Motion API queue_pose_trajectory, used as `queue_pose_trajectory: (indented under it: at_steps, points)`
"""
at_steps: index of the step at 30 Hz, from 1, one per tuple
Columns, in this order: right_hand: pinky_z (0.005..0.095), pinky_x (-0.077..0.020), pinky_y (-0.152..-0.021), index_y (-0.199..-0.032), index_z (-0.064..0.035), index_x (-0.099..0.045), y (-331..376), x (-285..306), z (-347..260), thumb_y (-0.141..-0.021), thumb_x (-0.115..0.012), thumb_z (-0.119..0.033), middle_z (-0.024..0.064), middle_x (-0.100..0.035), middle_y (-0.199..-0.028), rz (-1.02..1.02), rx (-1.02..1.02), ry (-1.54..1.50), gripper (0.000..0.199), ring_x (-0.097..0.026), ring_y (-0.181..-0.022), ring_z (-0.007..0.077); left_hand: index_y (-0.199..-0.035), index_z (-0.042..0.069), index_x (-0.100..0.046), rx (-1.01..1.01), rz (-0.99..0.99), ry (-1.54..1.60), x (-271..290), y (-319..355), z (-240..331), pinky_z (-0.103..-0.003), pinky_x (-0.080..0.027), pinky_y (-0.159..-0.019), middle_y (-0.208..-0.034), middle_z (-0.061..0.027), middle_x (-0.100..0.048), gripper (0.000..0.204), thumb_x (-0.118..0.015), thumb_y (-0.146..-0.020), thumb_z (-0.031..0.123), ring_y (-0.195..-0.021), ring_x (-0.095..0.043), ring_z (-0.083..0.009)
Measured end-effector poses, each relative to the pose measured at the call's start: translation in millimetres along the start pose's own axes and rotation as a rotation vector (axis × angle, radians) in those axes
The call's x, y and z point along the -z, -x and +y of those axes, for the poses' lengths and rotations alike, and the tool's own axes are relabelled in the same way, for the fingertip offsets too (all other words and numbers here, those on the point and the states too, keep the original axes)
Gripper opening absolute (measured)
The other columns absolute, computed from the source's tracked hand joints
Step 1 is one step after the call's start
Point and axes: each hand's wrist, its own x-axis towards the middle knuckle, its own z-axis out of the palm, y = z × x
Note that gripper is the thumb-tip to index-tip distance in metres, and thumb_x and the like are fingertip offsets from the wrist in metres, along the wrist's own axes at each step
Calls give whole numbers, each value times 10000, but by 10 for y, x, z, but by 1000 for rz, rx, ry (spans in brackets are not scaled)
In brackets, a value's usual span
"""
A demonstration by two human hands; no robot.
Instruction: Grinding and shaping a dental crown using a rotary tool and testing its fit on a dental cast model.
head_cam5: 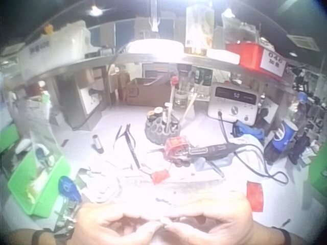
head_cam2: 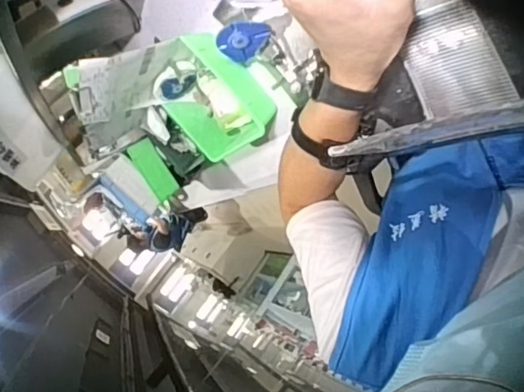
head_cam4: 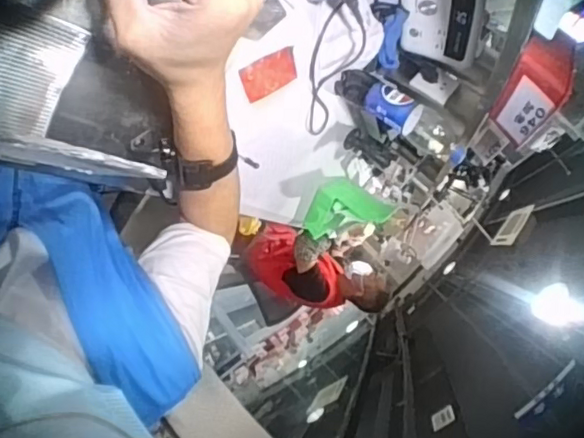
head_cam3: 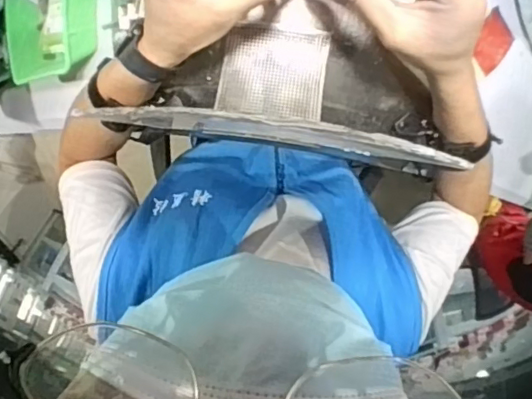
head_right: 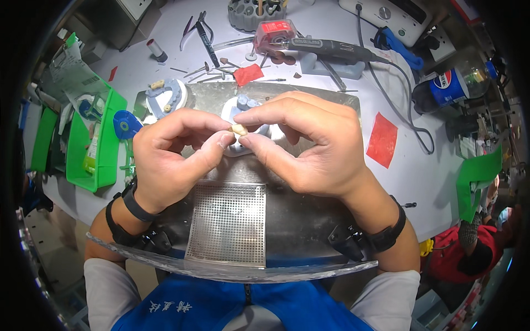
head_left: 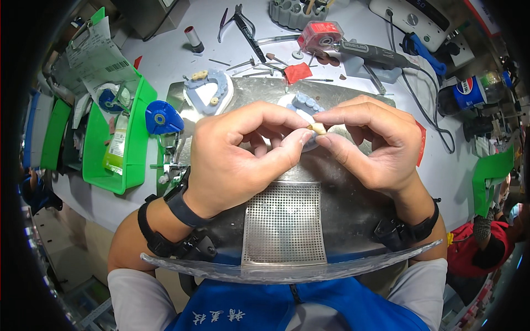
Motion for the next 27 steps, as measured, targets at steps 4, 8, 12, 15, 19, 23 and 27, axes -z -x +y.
queue_pose_trajectory:
  at_steps: [4,8,12,15,19,23,27]
  points:
    - [223,-384,-491,-1056,-48,-812,15,4,0,-794,-849,-18,51,-779,-863,9,-8,5,267,-536,-557,56,-1088,-31,-749,-70,76,26,-29,-9,-8,-183,-503,-603,-963,-67,-779,157,-761,-935,-2,-732,-669,-42]
    - [227,-417,-497,-1037,-40,-816,1,-19,6,-794,-858,-21,62,-782,-857,32,48,36,247,-592,-570,78,-1025,20,-789,-112,168,98,-112,-38,-53,-174,-500,-553,-842,-27,-788,117,-798,-910,44,-669,-667,-13]
    - [228,-438,-502,-1015,-34,-823,1,-34,-5,-805,-868,-28,78,-790,-858,44,63,35,215,-632,-585,91,-1020,4,-786,-143,181,71,-118,-8,-51,-205,-576,-610,-883,-56,-801,104,-773,-917,8,-727,-730,-61]
    - [221,-445,-523,-1024,-6,-816,35,-6,-44,-812,-865,-6,98,-786,-851,4,-11,13,217,-642,-608,88,-1015,-3,-786,-256,193,-40,-108,-4,-49,-225,-600,-629,-893,-68,-801,109,-773,-907,-10,-737,-746,-84]
    - [216,-429,-517,-1036,-7,-814,37,-44,-37,-812,-872,-18,91,-784,-845,28,-33,-15,232,-616,-599,61,-1017,-2,-789,-316,206,-68,-107,-34,-55,-233,-610,-629,-914,-73,-804,120,-779,-899,-15,-757,-759,-100]
    - [218,-401,-491,-1052,-42,-819,27,-54,-55,-813,-878,-56,61,-792,-865,70,-102,-83,247,-560,-560,38,-1030,2,-794,-305,202,-33,-88,-53,-46,-231,-614,-630,-940,-73,-807,130,-783,-900,-10,-768,-762,-104]
    - [206,-404,-515,-1076,-22,-801,27,2,-107,-830,-848,-22,68,-790,-902,26,-69,0,251,-570,-595,42,-1046,9,-798,-300,180,-24,-63,-56,-35,-231,-613,-628,-960,-74,-809,149,-794,-897,2,-782,-765,-108]
